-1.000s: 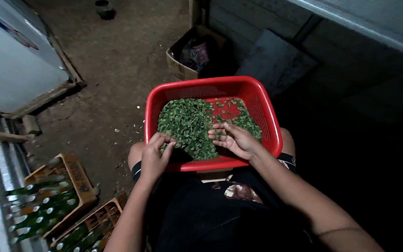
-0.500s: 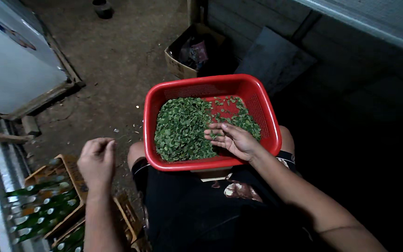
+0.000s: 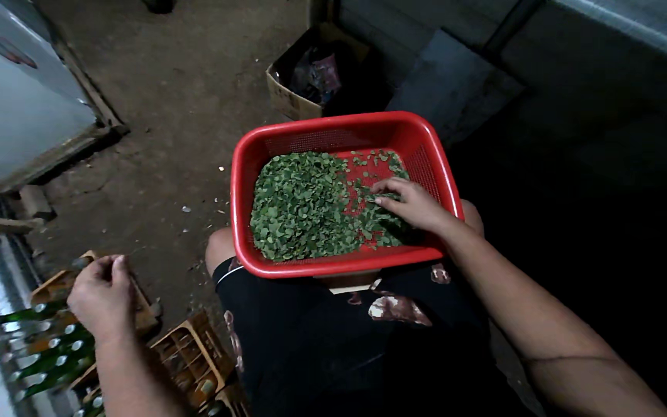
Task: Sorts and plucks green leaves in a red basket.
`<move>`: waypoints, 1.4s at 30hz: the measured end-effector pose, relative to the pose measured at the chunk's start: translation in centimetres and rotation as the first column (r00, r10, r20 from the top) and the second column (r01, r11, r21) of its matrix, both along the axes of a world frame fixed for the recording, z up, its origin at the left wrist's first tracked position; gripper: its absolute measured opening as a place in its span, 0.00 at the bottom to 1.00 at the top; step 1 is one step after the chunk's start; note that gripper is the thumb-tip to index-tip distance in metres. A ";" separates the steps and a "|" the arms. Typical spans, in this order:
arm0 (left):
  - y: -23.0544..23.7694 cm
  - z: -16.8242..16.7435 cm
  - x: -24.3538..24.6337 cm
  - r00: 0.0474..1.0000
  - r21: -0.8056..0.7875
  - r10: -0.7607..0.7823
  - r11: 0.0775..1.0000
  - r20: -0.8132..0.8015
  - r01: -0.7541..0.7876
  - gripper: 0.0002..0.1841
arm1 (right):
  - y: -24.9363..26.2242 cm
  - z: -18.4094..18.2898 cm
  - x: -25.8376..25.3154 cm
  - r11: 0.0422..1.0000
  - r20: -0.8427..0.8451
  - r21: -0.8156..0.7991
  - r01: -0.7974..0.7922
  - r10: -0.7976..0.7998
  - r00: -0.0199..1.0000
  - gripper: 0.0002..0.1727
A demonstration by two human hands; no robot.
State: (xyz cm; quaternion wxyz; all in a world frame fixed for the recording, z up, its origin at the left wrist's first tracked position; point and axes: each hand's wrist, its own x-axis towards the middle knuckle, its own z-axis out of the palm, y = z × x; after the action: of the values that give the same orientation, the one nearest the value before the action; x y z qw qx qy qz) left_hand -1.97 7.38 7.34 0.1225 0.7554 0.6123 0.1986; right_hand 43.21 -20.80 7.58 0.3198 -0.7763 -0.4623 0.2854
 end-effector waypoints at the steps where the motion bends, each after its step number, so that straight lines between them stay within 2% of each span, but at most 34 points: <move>1: 0.2 -0.2 -0.4 0.999 -0.035 0.032 0.999 -0.031 -0.033 0.20 | -0.1 -0.6 0.4 0.998 0.054 -0.048 -0.037 0.039 0.998 0.12; 7: 1.0 -1.6 -1.9 0.971 -0.182 0.177 0.962 -0.159 -0.205 0.26 | 0.2 -3.3 1.5 0.947 0.199 -0.260 -0.190 0.245 0.949 0.07; 10: 0.9 -2.8 -2.3 0.968 -0.228 0.166 0.951 -0.187 -0.207 0.24 | 0.3 -3.2 2.2 0.949 0.259 -0.268 -0.166 0.237 0.936 0.07; 14: 0.9 -4.4 -2.6 0.976 -0.233 0.163 0.953 -0.143 -0.193 0.21 | 1.0 -3.1 1.9 0.949 0.240 -0.256 -0.186 0.248 0.938 0.05; 15: 1.0 -4.8 -2.6 0.982 -0.214 0.157 0.961 -0.108 -0.178 0.23 | 1.3 -3.1 1.5 0.939 0.237 -0.271 -0.212 0.279 0.931 0.06; 18: 1.4 -5.4 -2.0 0.994 -0.164 0.105 0.981 0.010 -0.102 0.39 | 2.6 -3.5 0.3 0.894 0.214 -0.287 -0.344 0.410 0.887 0.07; 20: 1.2 -4.9 -0.8 0.996 -0.147 0.023 0.989 0.082 -0.011 0.41 | 3.7 -3.9 -0.7 0.866 0.194 -0.265 -0.425 0.480 0.856 0.07; 23: 0.5 -4.0 1.3 0.989 -0.141 -0.102 0.983 0.106 0.116 0.41 | 5.1 -4.8 -1.7 0.820 0.182 -0.257 -0.511 0.560 0.808 0.08; 28: -0.6 -2.9 3.7 0.967 -0.136 -0.221 0.962 0.125 0.237 0.40 | 6.0 -6.6 -2.0 0.775 0.243 -0.260 -0.577 0.630 0.737 0.08; 39: -3.2 -1.0 6.5 0.913 -0.079 -0.368 0.919 0.178 0.386 0.37 | 6.2 -6.7 -2.1 0.770 0.197 -0.278 -0.574 0.631 0.750 0.08; 42: -4.5 -0.5 8.1 0.872 -0.051 -0.426 0.892 0.242 0.450 0.35 | 6.2 -6.6 -2.0 0.775 0.175 -0.274 -0.569 0.622 0.763 0.09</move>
State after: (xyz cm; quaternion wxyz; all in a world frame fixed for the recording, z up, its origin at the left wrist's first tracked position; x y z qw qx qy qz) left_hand 6.11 2.90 6.81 0.2723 0.8396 0.4168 0.2171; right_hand 41.20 -14.60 1.03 0.0678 -0.6467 -0.6911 0.3156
